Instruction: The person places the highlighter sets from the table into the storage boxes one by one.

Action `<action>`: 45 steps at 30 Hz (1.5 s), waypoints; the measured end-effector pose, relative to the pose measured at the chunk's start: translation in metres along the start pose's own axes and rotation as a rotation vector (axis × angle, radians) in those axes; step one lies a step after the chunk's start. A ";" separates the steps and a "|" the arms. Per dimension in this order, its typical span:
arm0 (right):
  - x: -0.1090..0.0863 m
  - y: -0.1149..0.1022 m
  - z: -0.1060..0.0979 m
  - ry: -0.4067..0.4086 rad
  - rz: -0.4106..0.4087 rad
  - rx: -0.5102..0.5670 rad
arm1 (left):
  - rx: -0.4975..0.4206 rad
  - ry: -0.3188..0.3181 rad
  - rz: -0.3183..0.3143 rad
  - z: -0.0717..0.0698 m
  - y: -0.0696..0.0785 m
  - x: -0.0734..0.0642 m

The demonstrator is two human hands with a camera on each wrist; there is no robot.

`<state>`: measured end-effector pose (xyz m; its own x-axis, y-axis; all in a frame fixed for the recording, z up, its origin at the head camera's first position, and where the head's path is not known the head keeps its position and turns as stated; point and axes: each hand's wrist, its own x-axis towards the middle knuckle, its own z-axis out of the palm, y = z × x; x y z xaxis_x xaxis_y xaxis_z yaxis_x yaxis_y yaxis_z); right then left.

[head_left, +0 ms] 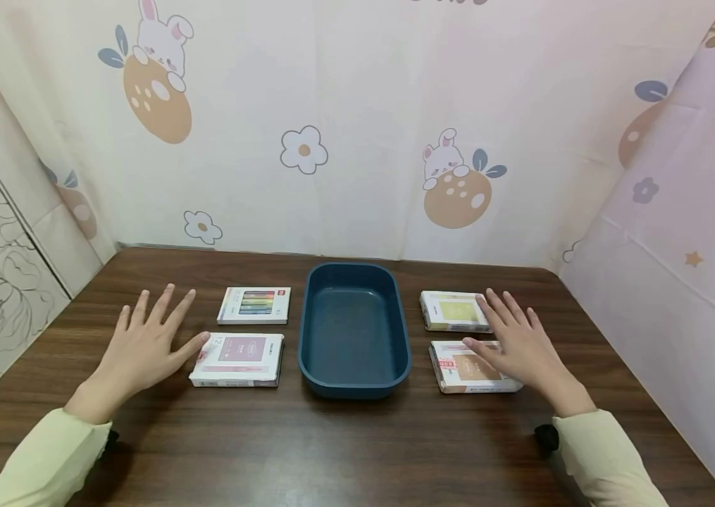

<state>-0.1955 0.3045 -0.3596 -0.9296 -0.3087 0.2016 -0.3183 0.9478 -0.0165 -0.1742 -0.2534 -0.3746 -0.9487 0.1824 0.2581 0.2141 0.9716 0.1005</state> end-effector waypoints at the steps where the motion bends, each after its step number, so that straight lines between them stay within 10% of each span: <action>1: 0.000 -0.001 0.000 -0.005 -0.008 -0.002 | 0.002 0.007 0.007 0.000 0.002 0.001; 24: -0.003 -0.021 0.007 0.006 -0.287 0.041 | 0.041 0.050 0.192 0.010 0.052 0.012; 45: -0.008 -0.021 0.009 -0.071 -0.336 0.073 | 0.014 0.088 0.343 0.010 0.090 0.027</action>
<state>-0.1825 0.2861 -0.3699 -0.7807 -0.6092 0.1393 -0.6183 0.7853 -0.0312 -0.1825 -0.1596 -0.3683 -0.7983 0.4853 0.3567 0.5131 0.8581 -0.0193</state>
